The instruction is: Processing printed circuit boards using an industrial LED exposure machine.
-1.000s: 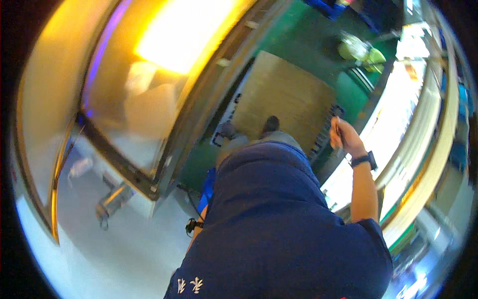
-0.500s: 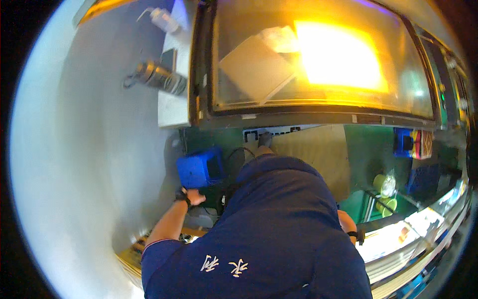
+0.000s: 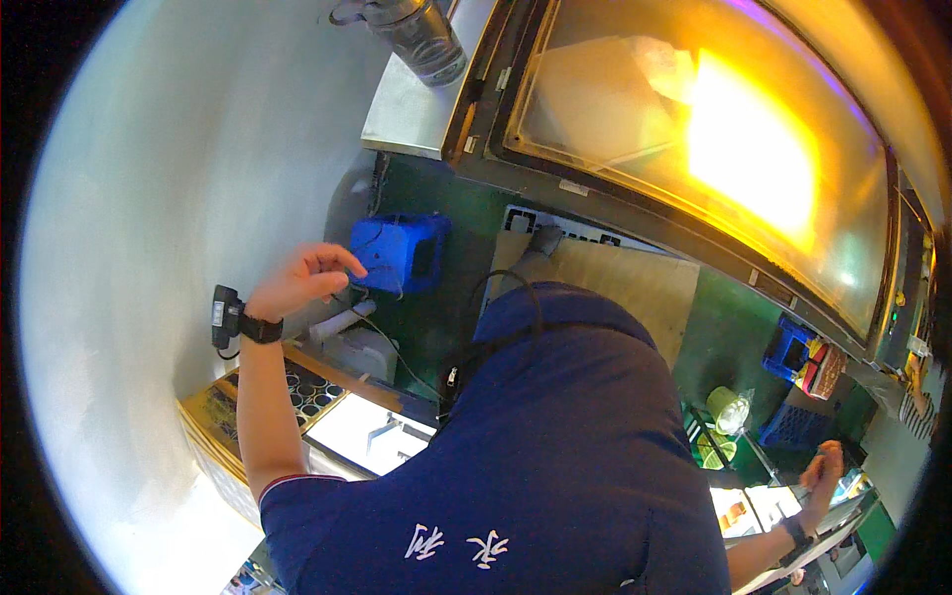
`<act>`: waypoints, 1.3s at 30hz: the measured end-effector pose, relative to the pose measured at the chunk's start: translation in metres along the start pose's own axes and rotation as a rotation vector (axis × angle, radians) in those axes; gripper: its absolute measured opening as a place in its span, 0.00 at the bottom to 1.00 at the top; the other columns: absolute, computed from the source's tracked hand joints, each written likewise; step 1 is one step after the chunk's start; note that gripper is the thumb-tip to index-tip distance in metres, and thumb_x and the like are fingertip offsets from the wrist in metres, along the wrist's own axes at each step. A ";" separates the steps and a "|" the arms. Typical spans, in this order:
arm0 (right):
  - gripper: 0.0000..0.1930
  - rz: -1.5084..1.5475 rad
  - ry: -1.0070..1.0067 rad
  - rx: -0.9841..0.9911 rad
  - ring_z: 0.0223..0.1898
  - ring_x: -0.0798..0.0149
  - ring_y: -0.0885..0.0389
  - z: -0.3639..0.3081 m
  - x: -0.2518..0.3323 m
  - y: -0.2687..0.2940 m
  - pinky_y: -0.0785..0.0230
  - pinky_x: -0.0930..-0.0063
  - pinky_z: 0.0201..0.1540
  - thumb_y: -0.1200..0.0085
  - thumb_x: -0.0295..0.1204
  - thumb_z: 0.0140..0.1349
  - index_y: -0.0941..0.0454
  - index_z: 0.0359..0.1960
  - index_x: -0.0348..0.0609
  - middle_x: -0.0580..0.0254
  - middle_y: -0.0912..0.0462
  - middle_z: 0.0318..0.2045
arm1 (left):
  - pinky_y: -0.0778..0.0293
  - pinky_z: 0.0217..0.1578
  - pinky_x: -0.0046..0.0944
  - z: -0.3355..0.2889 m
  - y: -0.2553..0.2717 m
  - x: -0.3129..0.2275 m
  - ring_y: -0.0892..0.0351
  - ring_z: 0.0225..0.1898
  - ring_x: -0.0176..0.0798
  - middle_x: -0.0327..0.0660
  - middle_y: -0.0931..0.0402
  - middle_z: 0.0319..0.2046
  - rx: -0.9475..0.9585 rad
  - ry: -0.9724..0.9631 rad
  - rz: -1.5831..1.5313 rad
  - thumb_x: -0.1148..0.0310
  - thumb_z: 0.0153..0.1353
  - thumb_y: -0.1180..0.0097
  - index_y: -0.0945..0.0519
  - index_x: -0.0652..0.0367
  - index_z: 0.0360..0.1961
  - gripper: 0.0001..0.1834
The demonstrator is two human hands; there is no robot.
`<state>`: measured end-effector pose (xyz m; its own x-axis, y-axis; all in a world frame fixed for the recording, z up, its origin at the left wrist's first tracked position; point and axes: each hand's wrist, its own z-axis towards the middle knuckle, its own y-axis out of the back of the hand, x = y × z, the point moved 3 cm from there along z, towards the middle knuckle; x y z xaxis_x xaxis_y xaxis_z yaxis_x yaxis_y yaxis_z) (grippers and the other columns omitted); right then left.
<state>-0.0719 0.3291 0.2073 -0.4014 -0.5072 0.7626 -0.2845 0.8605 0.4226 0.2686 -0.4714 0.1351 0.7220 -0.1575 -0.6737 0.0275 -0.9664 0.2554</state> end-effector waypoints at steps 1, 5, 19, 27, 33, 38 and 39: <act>0.16 0.017 0.080 -0.039 0.13 0.80 0.48 0.004 0.021 -0.001 0.52 0.82 0.15 0.54 0.49 0.72 0.28 0.41 0.49 0.76 0.41 0.14 | 0.28 0.31 0.28 -0.001 0.001 -0.009 0.27 0.31 0.24 0.32 0.23 0.31 0.000 0.001 -0.002 0.73 0.60 0.44 0.17 0.58 0.45 0.12; 0.18 0.090 0.357 0.053 0.12 0.81 0.46 0.009 0.094 -0.033 0.50 0.83 0.16 0.54 0.49 0.72 0.32 0.40 0.45 0.76 0.41 0.13 | 0.28 0.32 0.32 0.011 -0.018 -0.067 0.26 0.30 0.30 0.35 0.23 0.29 -0.050 -0.379 0.245 0.72 0.59 0.39 0.17 0.58 0.43 0.10; 0.40 -0.309 0.647 0.949 0.24 0.77 0.37 0.037 0.157 -0.444 0.41 0.78 0.25 0.31 0.35 0.52 0.37 0.68 0.53 0.74 0.37 0.22 | 0.25 0.36 0.42 0.051 -0.160 -0.196 0.19 0.34 0.44 0.41 0.17 0.33 0.444 -1.209 -0.014 0.73 0.58 0.38 0.16 0.58 0.41 0.09; 0.15 -0.442 0.871 1.092 0.23 0.57 0.23 0.034 0.132 -0.489 0.31 0.66 0.28 0.36 0.41 0.55 0.17 0.31 0.40 0.51 0.24 0.19 | 0.25 0.40 0.42 0.039 -0.150 -0.175 0.19 0.38 0.46 0.44 0.18 0.35 0.429 -1.056 -0.066 0.70 0.60 0.37 0.15 0.61 0.41 0.09; 0.12 -0.500 0.905 1.184 0.24 0.56 0.21 0.009 0.168 -0.459 0.29 0.65 0.29 0.38 0.39 0.56 0.16 0.34 0.44 0.56 0.19 0.25 | 0.30 0.52 0.46 0.032 -0.144 -0.127 0.26 0.51 0.49 0.52 0.27 0.47 0.131 -1.092 -0.529 0.69 0.58 0.40 0.19 0.60 0.44 0.13; 0.09 -0.787 1.227 0.726 0.24 0.54 0.20 0.009 0.170 -0.460 0.29 0.61 0.26 0.39 0.35 0.54 0.14 0.36 0.53 0.61 0.20 0.24 | 0.30 0.54 0.45 0.032 -0.163 -0.132 0.26 0.52 0.49 0.51 0.26 0.48 0.192 -1.027 -0.473 0.71 0.59 0.40 0.19 0.62 0.44 0.13; 0.09 -0.796 1.233 0.736 0.24 0.54 0.20 0.008 0.169 -0.459 0.29 0.61 0.26 0.39 0.35 0.54 0.14 0.36 0.53 0.61 0.20 0.24 | 0.30 0.54 0.45 0.033 -0.165 -0.131 0.26 0.52 0.48 0.51 0.27 0.49 0.204 -1.036 -0.401 0.71 0.59 0.40 0.19 0.63 0.45 0.13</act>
<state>-0.0161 -0.1518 0.1384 0.8321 -0.1325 0.5385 -0.5400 0.0279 0.8412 0.1464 -0.2977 0.1584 -0.2371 0.1710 -0.9563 -0.0538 -0.9852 -0.1628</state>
